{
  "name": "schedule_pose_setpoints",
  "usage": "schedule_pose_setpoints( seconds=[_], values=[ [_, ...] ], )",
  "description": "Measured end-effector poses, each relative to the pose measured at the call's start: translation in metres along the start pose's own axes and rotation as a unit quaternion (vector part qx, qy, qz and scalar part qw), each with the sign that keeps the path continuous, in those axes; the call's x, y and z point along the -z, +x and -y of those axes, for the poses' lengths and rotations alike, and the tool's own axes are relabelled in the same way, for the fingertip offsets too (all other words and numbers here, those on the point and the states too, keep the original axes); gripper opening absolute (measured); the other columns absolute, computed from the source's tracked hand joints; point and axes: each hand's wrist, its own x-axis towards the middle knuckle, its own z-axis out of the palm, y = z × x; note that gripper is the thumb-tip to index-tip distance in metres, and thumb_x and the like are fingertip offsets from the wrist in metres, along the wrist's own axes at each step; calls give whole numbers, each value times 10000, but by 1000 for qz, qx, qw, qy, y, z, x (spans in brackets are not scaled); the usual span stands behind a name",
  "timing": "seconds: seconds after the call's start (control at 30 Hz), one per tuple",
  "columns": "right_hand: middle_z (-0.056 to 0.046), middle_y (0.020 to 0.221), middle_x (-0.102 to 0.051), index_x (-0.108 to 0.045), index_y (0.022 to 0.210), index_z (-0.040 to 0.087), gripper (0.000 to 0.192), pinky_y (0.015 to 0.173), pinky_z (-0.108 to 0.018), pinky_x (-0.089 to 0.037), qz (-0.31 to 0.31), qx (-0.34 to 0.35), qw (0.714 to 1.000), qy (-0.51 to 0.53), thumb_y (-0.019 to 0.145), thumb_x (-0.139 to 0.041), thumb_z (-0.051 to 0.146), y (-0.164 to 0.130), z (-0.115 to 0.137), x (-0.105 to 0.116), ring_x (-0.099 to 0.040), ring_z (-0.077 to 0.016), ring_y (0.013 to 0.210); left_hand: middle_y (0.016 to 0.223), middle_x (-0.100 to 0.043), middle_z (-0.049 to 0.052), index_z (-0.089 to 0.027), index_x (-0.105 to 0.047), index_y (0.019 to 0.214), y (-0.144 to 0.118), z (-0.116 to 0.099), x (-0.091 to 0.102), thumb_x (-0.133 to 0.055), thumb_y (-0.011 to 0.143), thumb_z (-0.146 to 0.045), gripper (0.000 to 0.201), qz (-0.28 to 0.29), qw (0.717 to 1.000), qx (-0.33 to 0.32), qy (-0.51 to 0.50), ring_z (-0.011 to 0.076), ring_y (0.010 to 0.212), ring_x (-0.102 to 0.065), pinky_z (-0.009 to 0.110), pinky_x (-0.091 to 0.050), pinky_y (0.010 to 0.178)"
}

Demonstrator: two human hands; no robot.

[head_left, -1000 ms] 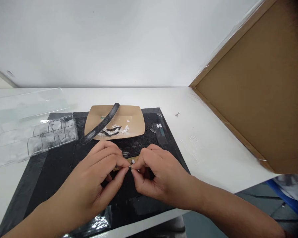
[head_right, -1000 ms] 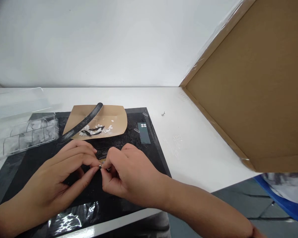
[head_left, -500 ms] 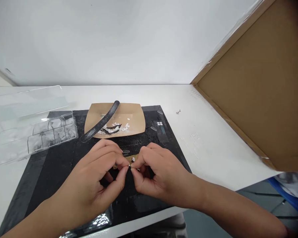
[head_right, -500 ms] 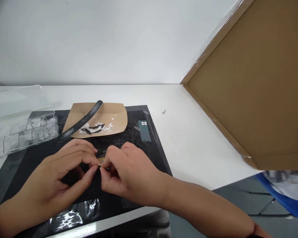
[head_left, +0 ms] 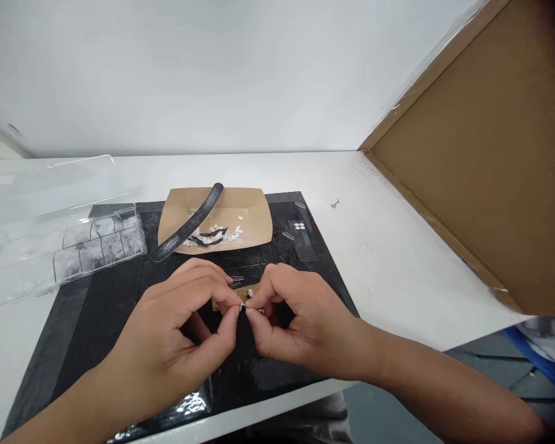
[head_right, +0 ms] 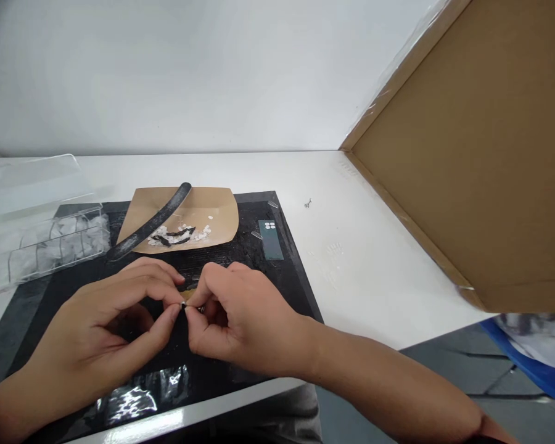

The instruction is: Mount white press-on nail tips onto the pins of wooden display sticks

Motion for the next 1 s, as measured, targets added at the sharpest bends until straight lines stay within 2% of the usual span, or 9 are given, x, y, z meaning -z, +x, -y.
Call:
schedule_pose_setpoints(
  seconds=[0.2,0.47,0.67,1.0],
  values=[
    [82,683,-617,-604,863,190,92,620,-208,-427,-5,13,1000,-8,869,-670,127,1,-1,1,-558,-61,576,983,-746,58,-245,-736,957,0,-1,2,-646,932,-118,158,2,1000,6,-9,193,1064,-692,83,-562,489],
    [71,667,-614,-612,873,191,88,658,-227,-420,-23,54,995,-81,886,-648,111,-3,-2,-1,-534,-92,626,982,-723,65,-242,-736,1002,0,1,6,-633,958,-117,167,23,1000,-9,-3,197,1087,-692,93,-583,511],
    [71,652,-609,-565,861,214,121,689,-254,-423,-17,69,992,-107,909,-622,119,-3,-3,-2,-517,-111,620,989,-708,80,-227,-740,989,4,3,9,-632,959,-126,152,42,999,-15,2,211,1089,-702,121,-608,541],
    [92,644,-545,-487,821,225,181,710,-274,-421,-27,91,989,-115,917,-599,119,-2,-5,-3,-461,-93,564,978,-718,59,-252,-737,1000,3,0,9,-619,972,-148,160,33,998,-18,41,195,1079,-707,138,-626,593]
  ],
)
